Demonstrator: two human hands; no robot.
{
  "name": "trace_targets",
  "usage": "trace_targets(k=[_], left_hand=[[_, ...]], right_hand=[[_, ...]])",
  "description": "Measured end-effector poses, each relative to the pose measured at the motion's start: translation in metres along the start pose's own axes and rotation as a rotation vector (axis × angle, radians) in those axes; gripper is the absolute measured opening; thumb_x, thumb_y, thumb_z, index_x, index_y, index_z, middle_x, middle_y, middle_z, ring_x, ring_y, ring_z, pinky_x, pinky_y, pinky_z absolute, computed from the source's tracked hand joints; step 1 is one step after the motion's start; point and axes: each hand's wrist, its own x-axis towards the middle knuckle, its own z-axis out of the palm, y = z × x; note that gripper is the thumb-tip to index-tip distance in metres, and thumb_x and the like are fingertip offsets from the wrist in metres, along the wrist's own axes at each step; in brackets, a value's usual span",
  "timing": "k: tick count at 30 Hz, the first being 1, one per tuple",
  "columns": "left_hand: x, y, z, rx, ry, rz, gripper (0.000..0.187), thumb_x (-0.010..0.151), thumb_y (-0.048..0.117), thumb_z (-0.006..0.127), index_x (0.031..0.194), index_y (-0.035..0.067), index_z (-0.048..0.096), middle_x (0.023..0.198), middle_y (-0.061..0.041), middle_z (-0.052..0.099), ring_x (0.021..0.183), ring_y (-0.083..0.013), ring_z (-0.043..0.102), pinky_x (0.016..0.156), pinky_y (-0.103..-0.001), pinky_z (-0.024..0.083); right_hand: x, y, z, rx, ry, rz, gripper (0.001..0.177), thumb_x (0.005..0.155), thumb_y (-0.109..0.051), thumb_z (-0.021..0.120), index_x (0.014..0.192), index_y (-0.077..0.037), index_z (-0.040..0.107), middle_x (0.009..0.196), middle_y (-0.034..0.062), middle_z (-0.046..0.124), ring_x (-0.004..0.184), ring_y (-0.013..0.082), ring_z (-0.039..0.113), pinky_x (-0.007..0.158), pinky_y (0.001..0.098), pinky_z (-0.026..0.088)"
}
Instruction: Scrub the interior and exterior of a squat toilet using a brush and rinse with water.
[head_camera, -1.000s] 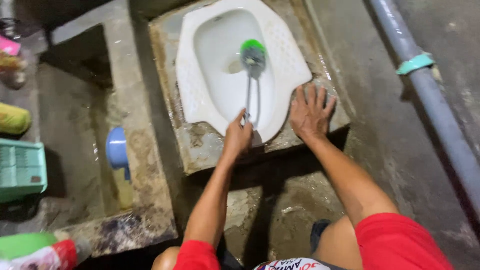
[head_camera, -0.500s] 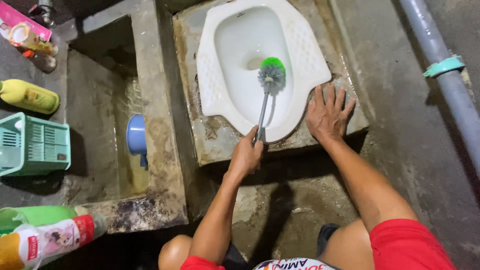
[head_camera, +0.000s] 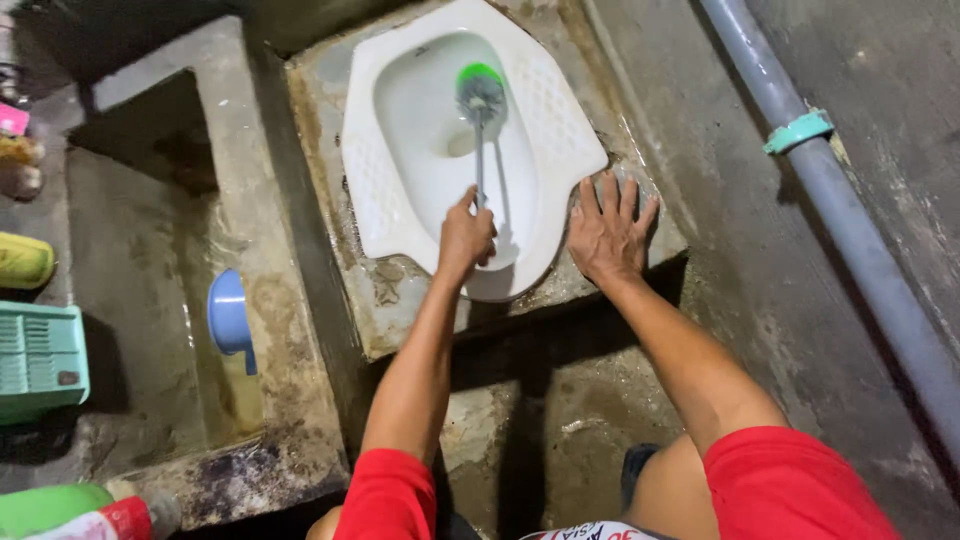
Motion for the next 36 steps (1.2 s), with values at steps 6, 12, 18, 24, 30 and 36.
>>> trace_targets(k=[6,12,18,24,30,36], left_hand=[[-0.081,-0.049,-0.012,0.26,0.013,0.084,0.06,0.092,0.016,0.055,0.151,0.006,0.049,0.061,-0.014,0.067,0.048,-0.0202,0.065,0.051,-0.036,0.054],[-0.131,0.003,-0.027,0.191,-0.082,-0.095,0.06,0.092,0.015,0.05,0.151,0.009,0.048,0.063,-0.019,0.065,0.045,-0.0268,0.061,0.046,-0.043,0.053],[-0.053,0.006,-0.004,0.337,-0.026,0.012,0.058,0.091,0.009,0.046,0.148,0.003,0.045,0.066,-0.023,0.07,0.046,-0.0286,0.068,0.048,-0.044,0.059],[-0.062,-0.053,-0.008,0.47,0.038,0.225,0.047,0.095,0.014,0.053,0.14,0.002,0.052,0.065,-0.021,0.066,0.049,-0.0287,0.064,0.048,-0.042,0.054],[-0.192,0.032,-0.038,0.405,-0.124,-0.089,0.054,0.093,0.015,0.053,0.147,0.013,0.048,0.053,-0.019,0.063,0.038,-0.0284,0.059,0.038,-0.044,0.05],[-0.164,0.027,-0.027,0.449,-0.058,-0.156,0.057,0.093,0.014,0.053,0.149,0.017,0.049,0.056,-0.015,0.064,0.041,-0.0258,0.06,0.041,-0.042,0.051]], right_hand=[[-0.002,0.003,0.003,0.029,0.017,-0.014,0.057,0.105,-0.036,0.045,0.156,-0.012,0.044,0.164,0.0196,0.035,0.152,0.0456,0.023,0.117,0.0725,0.007],[-0.001,0.004,0.005,0.033,-0.007,0.003,0.058,0.105,-0.035,0.043,0.158,-0.011,0.042,0.164,0.0203,0.032,0.152,0.047,0.019,0.117,0.0721,0.003],[0.002,0.004,0.005,0.018,-0.076,0.035,0.058,0.106,-0.038,0.037,0.159,-0.013,0.038,0.165,0.0199,0.027,0.152,0.0456,0.015,0.116,0.07,0.001],[0.001,0.002,0.002,0.041,-0.081,0.031,0.059,0.105,-0.038,0.036,0.159,-0.014,0.037,0.166,0.0184,0.027,0.152,0.0449,0.015,0.117,0.0698,0.0],[0.0,0.006,0.008,0.048,-0.034,0.003,0.06,0.106,-0.037,0.039,0.16,-0.011,0.038,0.166,0.0207,0.028,0.153,0.0468,0.016,0.117,0.0714,0.001],[-0.002,0.002,-0.006,0.051,-0.065,0.021,0.059,0.106,-0.037,0.038,0.159,-0.011,0.038,0.166,0.0208,0.028,0.153,0.0473,0.016,0.116,0.0723,0.002]])
